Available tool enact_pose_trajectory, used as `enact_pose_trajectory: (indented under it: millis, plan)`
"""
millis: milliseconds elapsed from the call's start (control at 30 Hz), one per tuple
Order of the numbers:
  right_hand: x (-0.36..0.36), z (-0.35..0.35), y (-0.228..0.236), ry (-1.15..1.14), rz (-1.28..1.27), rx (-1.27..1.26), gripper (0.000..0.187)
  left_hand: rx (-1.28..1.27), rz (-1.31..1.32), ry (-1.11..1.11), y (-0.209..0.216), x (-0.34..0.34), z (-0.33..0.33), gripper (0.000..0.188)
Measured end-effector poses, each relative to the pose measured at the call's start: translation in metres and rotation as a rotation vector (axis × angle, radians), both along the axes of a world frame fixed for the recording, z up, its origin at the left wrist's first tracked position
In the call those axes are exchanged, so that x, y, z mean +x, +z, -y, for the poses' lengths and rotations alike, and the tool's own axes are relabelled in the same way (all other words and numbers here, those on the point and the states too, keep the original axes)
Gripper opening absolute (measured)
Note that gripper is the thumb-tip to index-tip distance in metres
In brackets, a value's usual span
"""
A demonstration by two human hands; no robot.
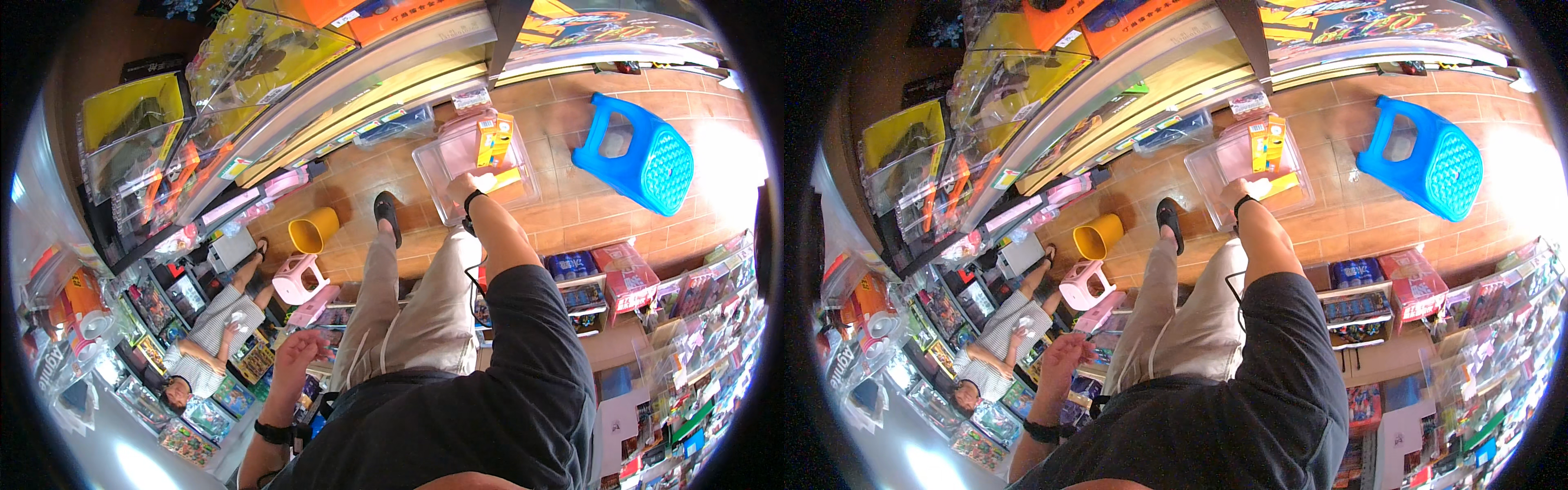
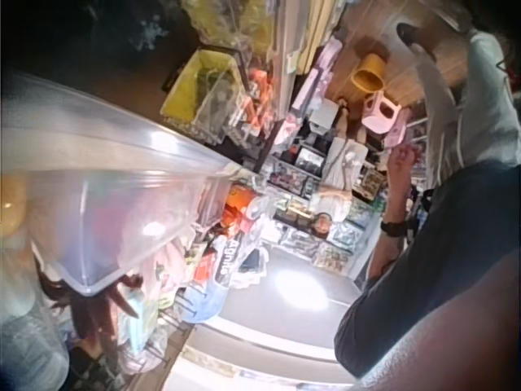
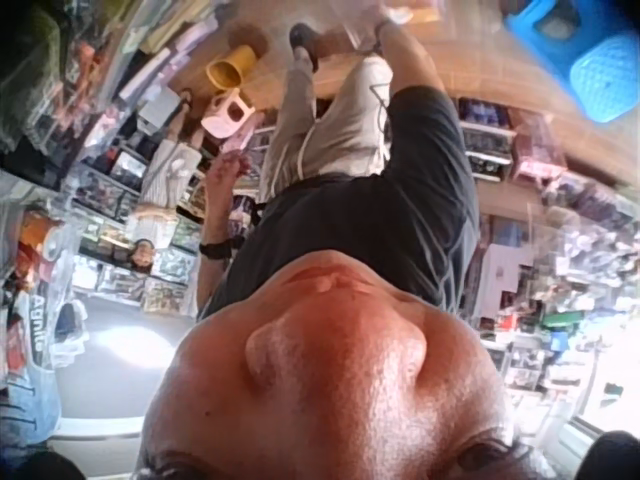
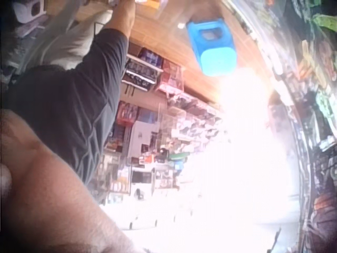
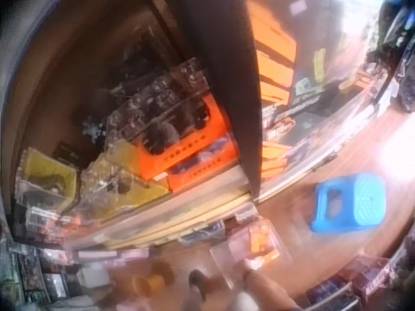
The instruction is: The person wipes cylindrical containers, a toy ball, and shuttlecock tubes with a white cloth, handling them one at a time before returning them to the store shelves.
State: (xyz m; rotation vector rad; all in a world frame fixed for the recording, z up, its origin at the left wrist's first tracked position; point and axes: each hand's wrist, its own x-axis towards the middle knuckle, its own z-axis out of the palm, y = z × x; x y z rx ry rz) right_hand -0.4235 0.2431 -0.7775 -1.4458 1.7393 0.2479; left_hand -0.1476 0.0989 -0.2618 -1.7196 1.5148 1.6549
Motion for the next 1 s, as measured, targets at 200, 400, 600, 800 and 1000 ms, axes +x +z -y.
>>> enact_pose_trajectory:
  millis: [200, 400, 600, 800, 1000]
  plan:
    - [0.007, -0.026, -0.030, -0.015, -0.047, -0.114, 0.018, 0.018, 0.009, -0.004, -0.014, 0.007, -0.001, 0.023]
    - [-0.009, -0.031, -0.003, -0.082, 0.005, -0.111, 0.018, 0.029, -0.017, -0.094, -0.018, 0.004, -0.007, 0.024]
    - [0.004, -0.061, 0.098, -0.403, 0.095, -0.381, 0.031, 0.032, -0.150, -0.128, 0.009, 0.027, -0.008, 0.025]
    - [0.013, -0.098, 0.297, -1.030, 0.233, -0.669, 0.036, 0.004, -0.291, -0.196, 0.076, 0.026, -0.020, 0.018]
    - [0.005, -0.114, 0.468, -1.390, 1.009, -0.942, 0.024, -0.049, -0.525, -0.287, 0.130, 0.040, -0.029, 0.023]
